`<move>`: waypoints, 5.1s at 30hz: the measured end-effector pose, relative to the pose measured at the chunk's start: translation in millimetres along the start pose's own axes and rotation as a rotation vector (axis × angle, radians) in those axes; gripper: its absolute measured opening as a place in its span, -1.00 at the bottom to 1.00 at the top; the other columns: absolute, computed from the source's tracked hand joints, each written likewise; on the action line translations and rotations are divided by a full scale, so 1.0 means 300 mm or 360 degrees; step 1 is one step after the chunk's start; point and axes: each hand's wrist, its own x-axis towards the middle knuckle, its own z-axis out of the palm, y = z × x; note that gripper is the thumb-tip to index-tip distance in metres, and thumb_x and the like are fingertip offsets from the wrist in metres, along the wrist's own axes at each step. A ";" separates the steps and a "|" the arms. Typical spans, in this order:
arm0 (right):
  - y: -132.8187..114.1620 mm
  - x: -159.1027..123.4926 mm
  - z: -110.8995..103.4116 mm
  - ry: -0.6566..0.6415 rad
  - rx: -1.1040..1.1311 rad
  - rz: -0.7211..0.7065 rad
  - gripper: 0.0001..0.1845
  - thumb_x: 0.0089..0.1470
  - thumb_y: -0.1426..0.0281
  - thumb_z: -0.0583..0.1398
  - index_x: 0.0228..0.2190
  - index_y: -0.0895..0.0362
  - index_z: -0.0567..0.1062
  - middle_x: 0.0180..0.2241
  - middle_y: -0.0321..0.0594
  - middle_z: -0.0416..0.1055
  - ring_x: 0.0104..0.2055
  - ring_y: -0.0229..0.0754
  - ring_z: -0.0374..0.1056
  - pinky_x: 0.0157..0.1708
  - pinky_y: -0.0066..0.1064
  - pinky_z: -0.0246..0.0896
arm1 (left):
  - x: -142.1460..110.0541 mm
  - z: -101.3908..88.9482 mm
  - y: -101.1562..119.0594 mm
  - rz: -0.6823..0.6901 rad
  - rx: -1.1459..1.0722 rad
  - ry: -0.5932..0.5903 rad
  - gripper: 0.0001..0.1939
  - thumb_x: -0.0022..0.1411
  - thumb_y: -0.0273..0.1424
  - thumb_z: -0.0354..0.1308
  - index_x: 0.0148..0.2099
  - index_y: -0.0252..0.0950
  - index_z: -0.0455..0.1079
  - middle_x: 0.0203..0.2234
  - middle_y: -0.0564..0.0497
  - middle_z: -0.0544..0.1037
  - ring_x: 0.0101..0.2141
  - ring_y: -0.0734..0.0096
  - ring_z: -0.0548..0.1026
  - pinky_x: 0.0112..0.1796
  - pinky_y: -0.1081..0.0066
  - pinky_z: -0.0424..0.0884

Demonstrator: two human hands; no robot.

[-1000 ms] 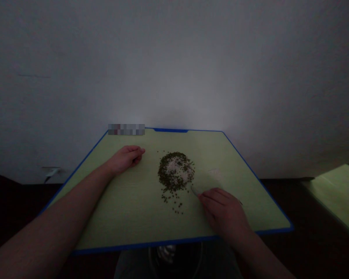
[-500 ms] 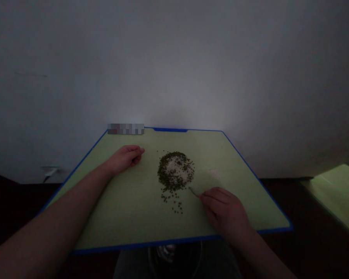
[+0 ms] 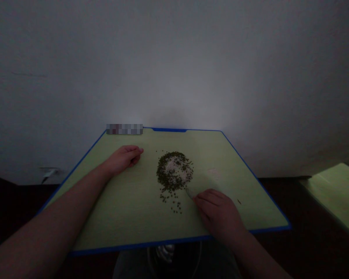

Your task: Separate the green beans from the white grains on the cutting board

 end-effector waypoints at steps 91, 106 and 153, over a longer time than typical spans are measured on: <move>0.000 0.131 -0.015 -0.0287 0.0450 0.0196 -0.78 0.03 0.49 0.09 -0.34 0.11 0.53 -0.42 -0.24 0.49 -0.36 -0.26 0.36 -0.34 -0.42 0.26 | -0.009 -0.009 -0.010 0.0020 -0.0024 -0.0017 -0.62 0.08 -0.13 0.02 -0.61 -0.29 0.16 -0.77 0.16 0.20 -0.72 0.61 0.11 -0.66 0.49 0.03; -0.018 0.094 -0.021 -0.0199 0.0530 0.0150 -0.79 0.04 0.50 0.09 -0.36 0.11 0.53 -0.44 -0.23 0.47 -0.38 -0.27 0.35 -0.38 -0.43 0.24 | -0.013 -0.007 0.003 0.0013 0.0022 -0.0016 -0.62 0.08 -0.15 0.01 -0.63 -0.29 0.15 -0.77 0.15 0.20 -0.72 0.60 0.12 -0.65 0.49 0.05; -0.110 0.075 0.034 -0.0089 0.0066 -0.0039 -0.80 0.04 0.53 0.07 -0.33 0.17 0.49 -0.45 -0.16 0.45 -0.41 -0.20 0.29 -0.38 -0.37 0.24 | -0.007 -0.006 -0.004 0.0000 0.0018 -0.0007 -0.63 0.06 -0.12 0.02 -0.60 -0.28 0.15 -0.75 0.14 0.20 -0.71 0.59 0.12 -0.65 0.49 0.05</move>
